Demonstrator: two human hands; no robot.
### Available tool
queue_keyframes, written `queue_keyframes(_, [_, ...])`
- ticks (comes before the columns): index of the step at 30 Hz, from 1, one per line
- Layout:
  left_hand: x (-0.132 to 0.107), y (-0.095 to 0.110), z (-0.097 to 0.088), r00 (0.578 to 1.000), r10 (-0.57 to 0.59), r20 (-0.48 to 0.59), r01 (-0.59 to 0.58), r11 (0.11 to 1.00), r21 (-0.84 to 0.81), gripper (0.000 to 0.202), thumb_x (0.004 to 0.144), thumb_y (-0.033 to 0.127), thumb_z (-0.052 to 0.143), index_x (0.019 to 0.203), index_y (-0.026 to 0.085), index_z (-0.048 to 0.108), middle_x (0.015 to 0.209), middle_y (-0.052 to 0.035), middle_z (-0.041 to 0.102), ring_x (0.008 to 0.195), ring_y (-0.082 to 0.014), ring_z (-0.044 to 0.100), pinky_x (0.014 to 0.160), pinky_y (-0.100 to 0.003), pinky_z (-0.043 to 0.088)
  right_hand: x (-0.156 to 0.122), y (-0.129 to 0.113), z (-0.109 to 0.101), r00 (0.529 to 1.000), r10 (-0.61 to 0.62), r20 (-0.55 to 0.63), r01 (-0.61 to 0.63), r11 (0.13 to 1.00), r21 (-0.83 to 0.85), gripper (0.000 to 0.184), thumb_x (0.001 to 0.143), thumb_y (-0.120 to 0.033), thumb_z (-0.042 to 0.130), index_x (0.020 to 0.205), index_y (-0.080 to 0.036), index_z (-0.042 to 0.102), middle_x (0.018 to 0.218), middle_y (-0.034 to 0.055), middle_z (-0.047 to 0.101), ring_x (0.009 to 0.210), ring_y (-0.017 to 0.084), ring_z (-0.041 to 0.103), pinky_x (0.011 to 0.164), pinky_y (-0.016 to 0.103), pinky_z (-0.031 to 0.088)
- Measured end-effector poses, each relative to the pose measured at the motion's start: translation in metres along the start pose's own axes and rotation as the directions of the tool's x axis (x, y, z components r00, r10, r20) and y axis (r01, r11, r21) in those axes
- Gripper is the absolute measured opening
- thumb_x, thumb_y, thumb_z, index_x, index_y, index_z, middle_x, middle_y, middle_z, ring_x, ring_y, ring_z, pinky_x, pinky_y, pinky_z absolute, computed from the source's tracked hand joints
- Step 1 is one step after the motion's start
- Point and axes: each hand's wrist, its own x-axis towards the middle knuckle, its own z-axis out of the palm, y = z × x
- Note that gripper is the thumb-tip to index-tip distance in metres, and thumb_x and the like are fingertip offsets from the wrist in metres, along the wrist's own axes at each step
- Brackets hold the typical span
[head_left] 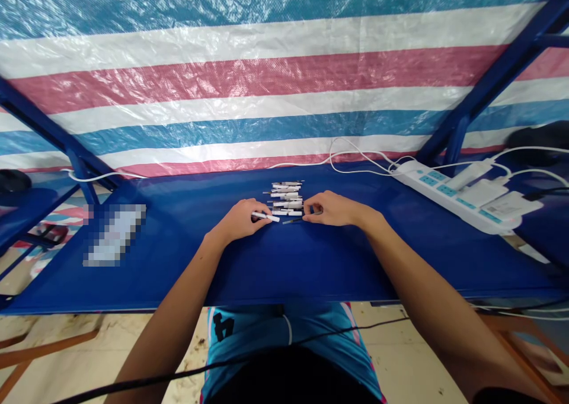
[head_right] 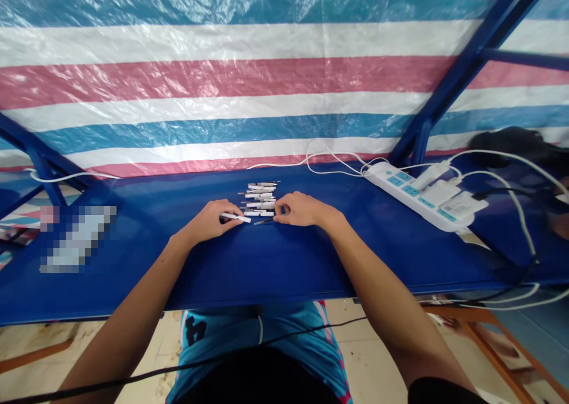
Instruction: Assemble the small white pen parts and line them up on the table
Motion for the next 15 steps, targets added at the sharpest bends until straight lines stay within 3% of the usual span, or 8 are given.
queue_keyframes(6, [-0.0011,-0.0004,-0.0013,1.0,0.006,-0.006,-0.006,0.999,0.038,0.018,0.094,0.036,0.064,0.097,0.026,0.079,0.092,-0.0058,0.079,0.09,-0.0263,0.069,0.093,-0.042,0.053,-0.0003,-0.0018,0.0002,0.998,0.068,0.003,-0.068,0.997,-0.034,0.018,0.084,-0.034,0.061,0.072,-0.022,0.067,0.06,-0.0007,0.057,0.058,0.014,0.048,0.058,0.029,0.032])
queue_keyframes(15, [-0.0005,0.0048,-0.005,0.999,0.035,0.012,-0.036,0.996,0.077,0.016,0.094,0.033,0.064,0.094,0.026,0.079,0.086,-0.0049,0.078,0.086,-0.0258,0.069,0.089,-0.04,0.051,0.0012,-0.001,0.0018,0.998,0.068,-0.01,-0.068,0.997,-0.03,0.032,0.088,-0.048,0.065,0.069,-0.022,0.063,0.059,-0.0007,0.057,0.059,0.015,0.05,0.062,0.029,0.032])
